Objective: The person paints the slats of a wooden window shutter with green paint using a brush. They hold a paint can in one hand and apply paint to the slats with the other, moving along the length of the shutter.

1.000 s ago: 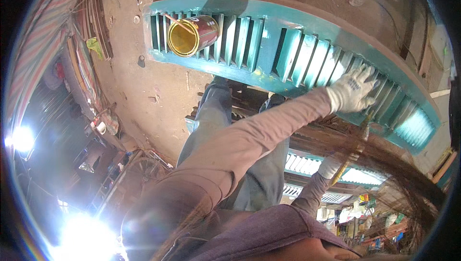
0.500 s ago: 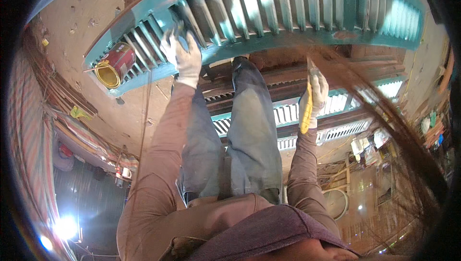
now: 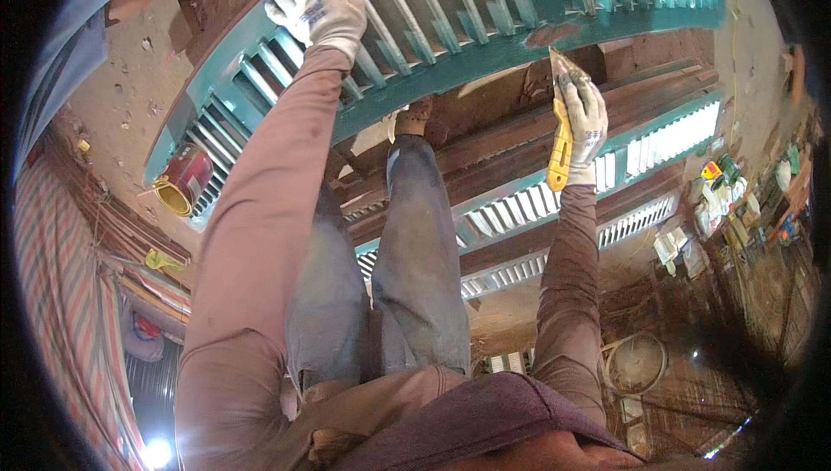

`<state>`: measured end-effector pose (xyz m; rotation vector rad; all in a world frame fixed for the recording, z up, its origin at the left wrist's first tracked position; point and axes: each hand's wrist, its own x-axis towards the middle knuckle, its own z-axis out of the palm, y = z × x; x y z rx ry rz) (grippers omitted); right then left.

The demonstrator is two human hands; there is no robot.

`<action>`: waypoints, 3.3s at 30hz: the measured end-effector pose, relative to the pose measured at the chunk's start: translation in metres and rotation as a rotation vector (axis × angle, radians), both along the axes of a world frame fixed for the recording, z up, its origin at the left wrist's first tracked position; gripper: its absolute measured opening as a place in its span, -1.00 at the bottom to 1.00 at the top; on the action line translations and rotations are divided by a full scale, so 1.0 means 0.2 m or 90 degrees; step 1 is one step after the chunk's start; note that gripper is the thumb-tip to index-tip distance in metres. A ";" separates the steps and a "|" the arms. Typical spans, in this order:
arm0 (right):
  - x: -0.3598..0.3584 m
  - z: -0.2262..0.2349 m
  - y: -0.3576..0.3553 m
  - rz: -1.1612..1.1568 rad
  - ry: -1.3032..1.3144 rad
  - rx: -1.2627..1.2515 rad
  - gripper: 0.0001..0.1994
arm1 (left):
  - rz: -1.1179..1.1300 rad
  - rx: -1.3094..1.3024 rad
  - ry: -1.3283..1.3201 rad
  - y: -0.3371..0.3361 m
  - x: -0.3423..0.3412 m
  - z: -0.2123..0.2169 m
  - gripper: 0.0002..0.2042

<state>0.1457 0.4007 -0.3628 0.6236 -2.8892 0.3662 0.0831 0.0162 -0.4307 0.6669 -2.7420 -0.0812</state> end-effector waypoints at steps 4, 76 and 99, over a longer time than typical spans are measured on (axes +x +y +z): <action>-0.16 -0.06 0.07 -0.013 0.020 -0.045 -0.62 | 0.004 0.005 -0.009 0.00 -0.01 0.02 -0.44; -0.54 -0.05 0.10 0.321 -0.083 0.099 -0.66 | -0.046 -0.049 -0.008 -0.02 0.02 0.02 -0.50; -0.06 -0.05 0.01 -0.194 -0.202 -0.397 -0.67 | -0.048 0.001 -0.036 0.03 -0.04 0.07 -0.50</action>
